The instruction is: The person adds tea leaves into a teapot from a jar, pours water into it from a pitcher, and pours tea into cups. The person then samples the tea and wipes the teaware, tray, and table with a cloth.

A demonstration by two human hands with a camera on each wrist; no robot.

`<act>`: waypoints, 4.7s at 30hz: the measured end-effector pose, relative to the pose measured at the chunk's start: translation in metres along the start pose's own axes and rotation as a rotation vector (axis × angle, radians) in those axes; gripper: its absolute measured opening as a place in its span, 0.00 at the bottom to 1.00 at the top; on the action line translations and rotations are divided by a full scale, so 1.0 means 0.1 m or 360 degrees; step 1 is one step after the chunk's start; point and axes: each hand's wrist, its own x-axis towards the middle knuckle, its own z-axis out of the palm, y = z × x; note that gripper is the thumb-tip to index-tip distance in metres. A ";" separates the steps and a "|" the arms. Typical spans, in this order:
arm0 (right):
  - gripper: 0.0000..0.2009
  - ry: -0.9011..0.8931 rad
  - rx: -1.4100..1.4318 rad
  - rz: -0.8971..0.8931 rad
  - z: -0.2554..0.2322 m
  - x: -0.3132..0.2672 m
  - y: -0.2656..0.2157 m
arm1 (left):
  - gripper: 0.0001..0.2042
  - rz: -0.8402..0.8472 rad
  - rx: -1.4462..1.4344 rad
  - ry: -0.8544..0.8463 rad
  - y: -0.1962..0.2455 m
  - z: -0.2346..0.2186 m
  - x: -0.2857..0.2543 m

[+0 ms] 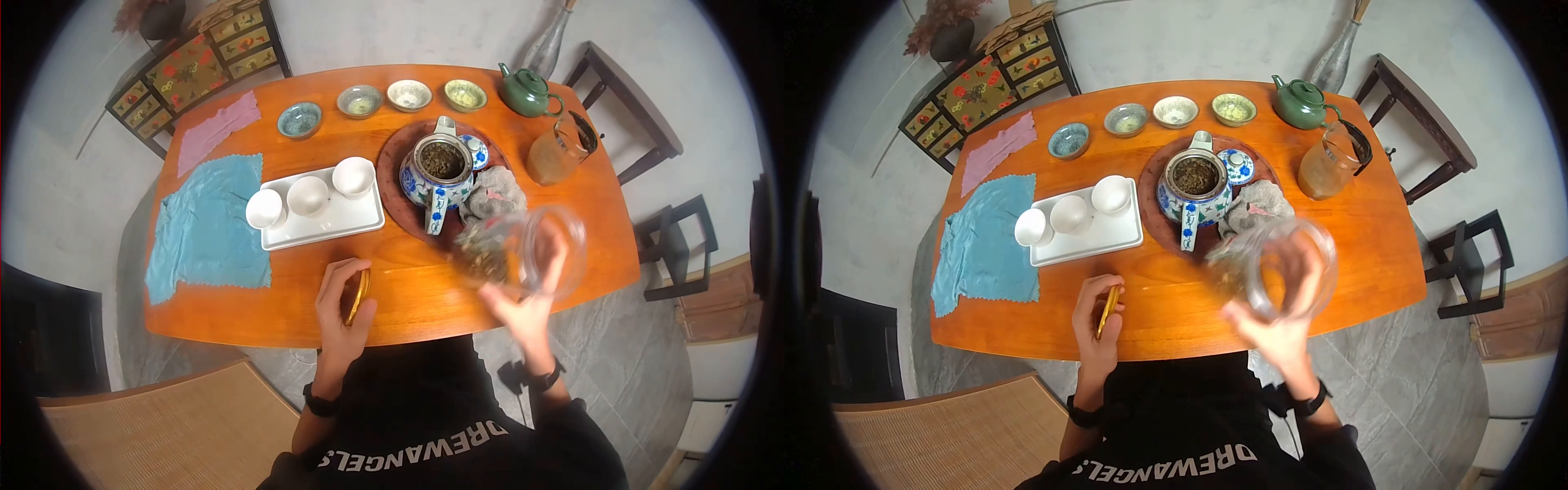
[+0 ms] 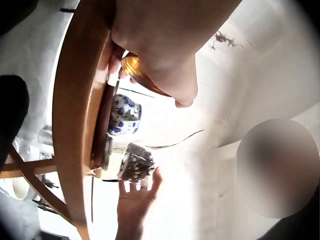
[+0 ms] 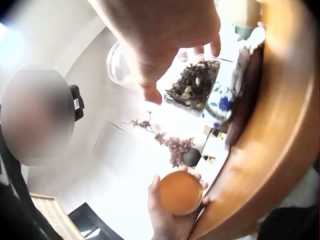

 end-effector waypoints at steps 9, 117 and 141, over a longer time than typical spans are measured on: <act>0.48 0.0028 -0.1427 -0.0880 -0.36 1.07 -0.33 | 0.20 0.0017 -0.0102 -0.0156 -0.03 -0.07 0.04; 0.11 0.0186 0.0335 0.0508 -0.54 0.05 0.41 | 0.07 0.0050 0.0637 -0.0251 0.02 0.17 0.02; 0.14 0.0265 0.0454 0.0426 -1.10 2.47 0.82 | 0.08 -0.0076 0.0148 0.0092 -0.15 -0.42 0.46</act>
